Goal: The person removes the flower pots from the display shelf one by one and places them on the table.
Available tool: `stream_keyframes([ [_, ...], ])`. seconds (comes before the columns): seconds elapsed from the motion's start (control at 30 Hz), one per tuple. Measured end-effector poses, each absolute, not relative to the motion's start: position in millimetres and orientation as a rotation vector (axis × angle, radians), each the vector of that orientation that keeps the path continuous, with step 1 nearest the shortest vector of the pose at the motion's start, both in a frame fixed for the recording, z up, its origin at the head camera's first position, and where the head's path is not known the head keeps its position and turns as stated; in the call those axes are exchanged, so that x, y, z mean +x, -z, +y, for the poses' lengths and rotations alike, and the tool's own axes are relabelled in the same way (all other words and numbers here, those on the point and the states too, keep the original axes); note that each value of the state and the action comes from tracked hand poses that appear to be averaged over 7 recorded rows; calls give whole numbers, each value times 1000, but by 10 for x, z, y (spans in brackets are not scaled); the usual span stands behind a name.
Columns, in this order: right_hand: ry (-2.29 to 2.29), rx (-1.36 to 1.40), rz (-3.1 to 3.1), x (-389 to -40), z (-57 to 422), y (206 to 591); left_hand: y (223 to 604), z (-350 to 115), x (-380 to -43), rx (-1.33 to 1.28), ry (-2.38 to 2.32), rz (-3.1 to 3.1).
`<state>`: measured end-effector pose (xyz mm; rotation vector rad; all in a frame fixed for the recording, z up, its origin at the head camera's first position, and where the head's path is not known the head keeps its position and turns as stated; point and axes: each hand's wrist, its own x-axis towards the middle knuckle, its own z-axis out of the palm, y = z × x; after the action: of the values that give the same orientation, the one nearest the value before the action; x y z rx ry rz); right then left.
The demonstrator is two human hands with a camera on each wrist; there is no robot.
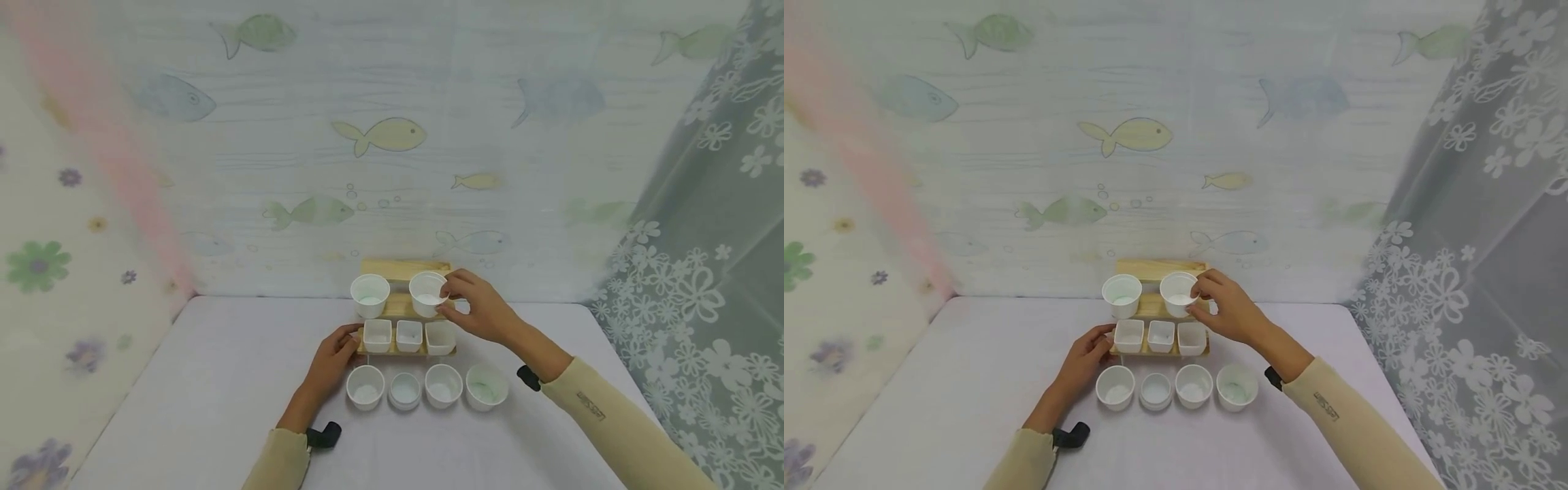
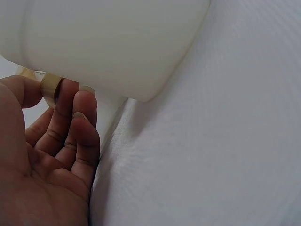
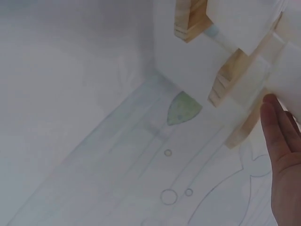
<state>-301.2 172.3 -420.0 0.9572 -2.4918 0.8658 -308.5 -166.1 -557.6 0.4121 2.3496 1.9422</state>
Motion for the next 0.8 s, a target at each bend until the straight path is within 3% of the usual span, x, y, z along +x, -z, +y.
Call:
stream_keyframes([
  [0.8, -935, 814, -2458, -2682, 2069, 4333, 5618, -1694, -3121, 433, -1937, 2342],
])
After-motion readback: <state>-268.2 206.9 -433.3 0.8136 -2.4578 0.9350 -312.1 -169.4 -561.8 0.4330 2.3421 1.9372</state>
